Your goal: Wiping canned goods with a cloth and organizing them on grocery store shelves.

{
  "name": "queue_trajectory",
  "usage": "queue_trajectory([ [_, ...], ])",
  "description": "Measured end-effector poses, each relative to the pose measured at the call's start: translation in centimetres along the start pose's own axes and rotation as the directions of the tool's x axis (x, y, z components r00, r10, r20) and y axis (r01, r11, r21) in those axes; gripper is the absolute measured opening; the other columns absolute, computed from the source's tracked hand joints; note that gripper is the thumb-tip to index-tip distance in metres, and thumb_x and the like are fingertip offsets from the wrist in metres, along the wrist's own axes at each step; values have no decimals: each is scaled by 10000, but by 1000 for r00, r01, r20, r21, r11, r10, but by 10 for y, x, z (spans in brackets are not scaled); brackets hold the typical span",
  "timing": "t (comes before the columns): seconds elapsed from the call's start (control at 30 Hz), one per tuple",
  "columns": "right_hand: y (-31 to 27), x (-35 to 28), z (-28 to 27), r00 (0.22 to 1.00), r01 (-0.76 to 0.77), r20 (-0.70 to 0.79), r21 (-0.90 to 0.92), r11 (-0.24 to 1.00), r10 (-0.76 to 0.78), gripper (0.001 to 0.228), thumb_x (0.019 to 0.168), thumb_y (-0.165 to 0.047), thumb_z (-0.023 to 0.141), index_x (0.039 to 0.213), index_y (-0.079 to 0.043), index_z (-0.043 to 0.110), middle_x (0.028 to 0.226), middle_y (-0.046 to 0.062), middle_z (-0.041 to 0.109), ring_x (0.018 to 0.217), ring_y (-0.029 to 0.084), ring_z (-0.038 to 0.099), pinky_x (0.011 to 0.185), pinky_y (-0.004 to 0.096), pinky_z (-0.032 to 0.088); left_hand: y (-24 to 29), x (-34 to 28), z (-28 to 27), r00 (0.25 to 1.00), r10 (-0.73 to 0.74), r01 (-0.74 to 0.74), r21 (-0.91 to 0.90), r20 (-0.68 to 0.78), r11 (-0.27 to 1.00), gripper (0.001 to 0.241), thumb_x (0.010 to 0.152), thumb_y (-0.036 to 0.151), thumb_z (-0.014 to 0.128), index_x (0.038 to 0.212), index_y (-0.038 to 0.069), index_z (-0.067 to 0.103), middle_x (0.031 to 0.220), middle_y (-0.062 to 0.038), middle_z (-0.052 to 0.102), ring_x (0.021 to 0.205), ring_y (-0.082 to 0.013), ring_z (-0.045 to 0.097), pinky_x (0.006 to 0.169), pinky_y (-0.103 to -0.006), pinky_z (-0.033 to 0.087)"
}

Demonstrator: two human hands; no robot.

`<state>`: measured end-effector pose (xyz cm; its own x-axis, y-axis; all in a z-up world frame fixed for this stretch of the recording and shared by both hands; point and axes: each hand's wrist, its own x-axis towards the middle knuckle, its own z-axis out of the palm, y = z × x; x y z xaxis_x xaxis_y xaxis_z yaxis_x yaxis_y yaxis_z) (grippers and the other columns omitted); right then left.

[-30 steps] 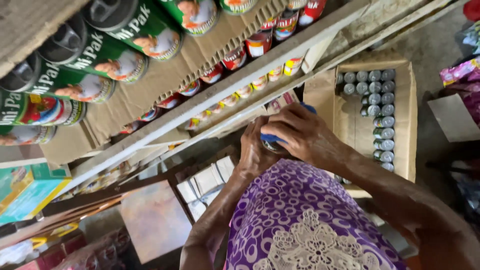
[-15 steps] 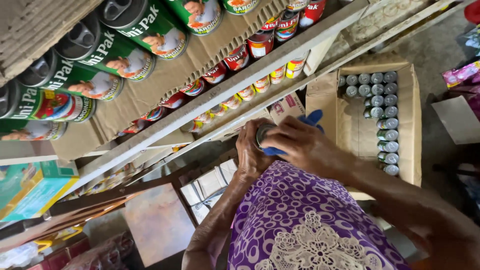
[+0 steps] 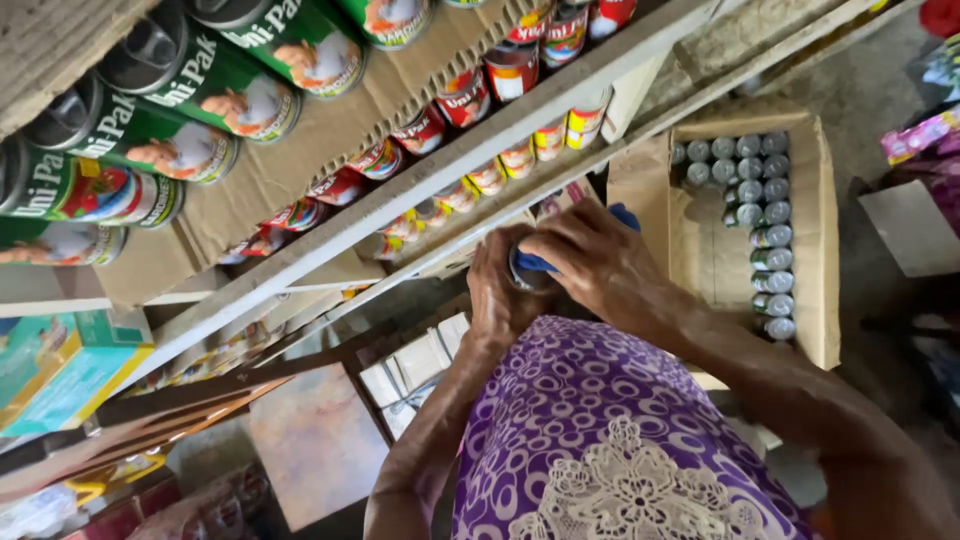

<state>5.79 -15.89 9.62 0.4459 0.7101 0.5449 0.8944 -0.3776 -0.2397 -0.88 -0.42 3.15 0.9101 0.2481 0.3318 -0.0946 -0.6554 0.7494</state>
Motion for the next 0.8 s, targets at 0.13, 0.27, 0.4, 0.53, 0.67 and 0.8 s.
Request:
queue_trajectory([
  [0.13, -15, -6, 5, 991, -84, -87, 208, 975, 104, 268, 888, -164, 761, 1150, -191, 709, 1052, 39, 645, 938, 261, 641, 792, 375, 587, 8, 5, -9, 989, -110, 117, -64, 98, 991, 687, 578, 169, 818, 1221, 146, 581, 977, -175, 670, 935, -492, 662, 984, -627, 479],
  [0.27, 14, -47, 9, 915, -315, -73, 485, 816, 397, 228, 933, -283, 700, 1124, -193, 786, 1047, 42, 706, 1004, 256, 675, 921, 375, 546, -2, 0, -1, 951, -287, 303, -537, 115, 787, 744, 649, 99, 843, 1302, 144, 491, 1083, -145, 694, 976, -284, 729, 950, -413, 554],
  [0.4, 4, -25, -20, 697, -558, -29, 606, 567, 717, 271, 922, -263, 783, 1171, -164, 740, 1089, 53, 717, 1041, 206, 675, 961, 354, 501, 11, 4, 13, 897, -349, 371, -892, 272, 259, 718, 900, 694, 598, 1271, 81, 552, 1049, -182, 733, 953, -217, 737, 869, -418, 600],
  [0.53, -26, -33, -13, 752, -495, -141, 525, 693, 644, 283, 863, -197, 785, 1138, -134, 754, 1145, 132, 699, 1126, 326, 665, 1035, 445, 493, 16, 14, 19, 732, -472, 464, -867, 491, -182, 605, 988, 639, 499, 1238, 101, 624, 1062, -143, 741, 936, -240, 742, 905, -417, 593],
  [0.67, -38, -40, 12, 933, -92, -321, 219, 971, 161, 238, 962, -214, 667, 1164, -216, 792, 1398, 75, 659, 1318, 279, 597, 1082, 393, 467, 47, 18, 2, 878, -103, 188, -535, 468, -824, 466, 1095, 279, 468, 1279, -140, 553, 1144, -271, 675, 1019, -320, 708, 890, -287, 579],
  [0.8, -29, -29, 3, 930, -165, -242, 399, 902, 277, 230, 965, -245, 664, 1149, -186, 788, 1543, 143, 535, 1428, 366, 488, 1144, 441, 421, 37, 11, 18, 783, -331, 494, -849, 527, -185, 686, 967, 685, 469, 1130, 47, 661, 1018, -96, 701, 867, -181, 684, 756, -272, 581],
])
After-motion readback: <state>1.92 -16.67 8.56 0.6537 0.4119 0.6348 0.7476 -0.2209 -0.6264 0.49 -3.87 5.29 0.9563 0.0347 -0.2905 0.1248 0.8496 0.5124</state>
